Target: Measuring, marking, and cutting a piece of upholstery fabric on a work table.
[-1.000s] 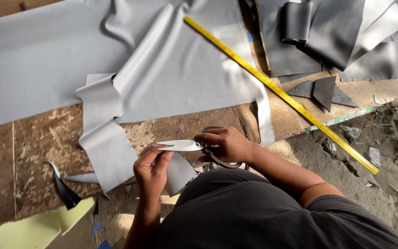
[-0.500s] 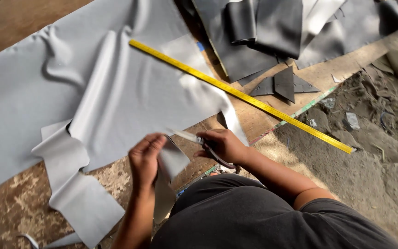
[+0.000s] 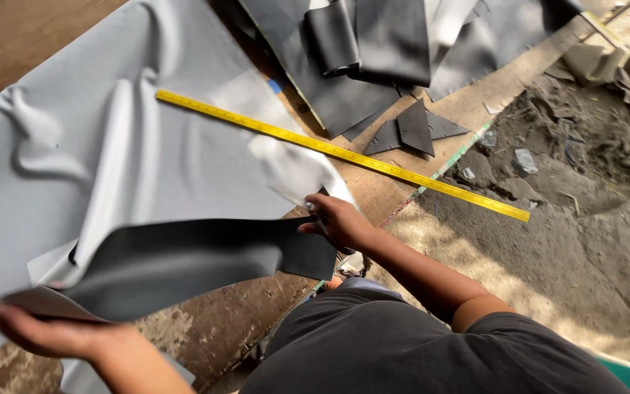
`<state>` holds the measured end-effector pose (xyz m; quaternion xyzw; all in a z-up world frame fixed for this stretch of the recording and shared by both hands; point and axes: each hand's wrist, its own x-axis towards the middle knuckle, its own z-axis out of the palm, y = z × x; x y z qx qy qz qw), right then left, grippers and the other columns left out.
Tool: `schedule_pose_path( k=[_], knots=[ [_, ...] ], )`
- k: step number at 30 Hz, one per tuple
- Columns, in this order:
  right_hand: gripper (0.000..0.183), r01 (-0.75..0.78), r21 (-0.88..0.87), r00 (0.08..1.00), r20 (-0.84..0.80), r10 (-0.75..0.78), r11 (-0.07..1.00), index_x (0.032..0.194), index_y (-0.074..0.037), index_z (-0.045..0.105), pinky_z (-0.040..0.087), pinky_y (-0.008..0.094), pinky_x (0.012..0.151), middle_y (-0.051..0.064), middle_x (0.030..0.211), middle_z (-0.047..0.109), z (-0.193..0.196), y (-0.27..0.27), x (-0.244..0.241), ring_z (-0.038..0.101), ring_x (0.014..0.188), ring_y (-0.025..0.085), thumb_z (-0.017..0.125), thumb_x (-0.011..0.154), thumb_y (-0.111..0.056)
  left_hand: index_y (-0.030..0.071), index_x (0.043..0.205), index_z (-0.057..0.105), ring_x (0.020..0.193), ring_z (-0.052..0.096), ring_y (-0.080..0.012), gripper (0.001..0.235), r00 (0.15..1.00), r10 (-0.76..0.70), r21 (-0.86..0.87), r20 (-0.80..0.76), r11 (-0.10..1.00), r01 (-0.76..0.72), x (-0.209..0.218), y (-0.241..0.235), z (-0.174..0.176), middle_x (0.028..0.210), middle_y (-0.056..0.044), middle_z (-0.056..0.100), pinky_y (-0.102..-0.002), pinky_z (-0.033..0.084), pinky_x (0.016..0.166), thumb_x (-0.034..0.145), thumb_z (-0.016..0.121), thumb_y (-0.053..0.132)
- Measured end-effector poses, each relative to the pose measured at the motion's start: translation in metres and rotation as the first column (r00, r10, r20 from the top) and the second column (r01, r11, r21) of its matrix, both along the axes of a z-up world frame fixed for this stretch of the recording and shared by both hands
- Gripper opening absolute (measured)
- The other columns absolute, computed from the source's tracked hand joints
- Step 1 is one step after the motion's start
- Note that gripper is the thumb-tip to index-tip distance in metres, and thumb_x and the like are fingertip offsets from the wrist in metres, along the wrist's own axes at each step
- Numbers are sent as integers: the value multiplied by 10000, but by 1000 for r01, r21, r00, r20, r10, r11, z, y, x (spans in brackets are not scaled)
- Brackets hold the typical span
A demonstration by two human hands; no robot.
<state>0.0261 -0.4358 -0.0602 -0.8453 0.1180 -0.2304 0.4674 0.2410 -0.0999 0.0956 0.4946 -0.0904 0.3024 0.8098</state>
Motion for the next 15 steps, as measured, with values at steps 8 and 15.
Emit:
schedule_pose_path(
  k=[8,15],
  knots=[
    [661,-49,-272,902,-426,-75,961,1360,-145,591,476,455,904,62,1171,733,-66,46,13,640,1061,338,832,809,-420,98,1003,820,921,663,-229,178,757,551,924,-351,337,184,-4,221,-265,890,-1,712,-343,535,868,958,861,266],
    [606,89,-275,867,-451,-210,957,1309,-185,610,491,495,882,198,1110,704,-72,95,37,653,1019,399,829,801,-431,87,1545,410,1394,225,-606,1010,739,655,966,-157,258,-24,42,280,-275,1523,-378,289,-744,217,1092,769,1015,310]
  ],
)
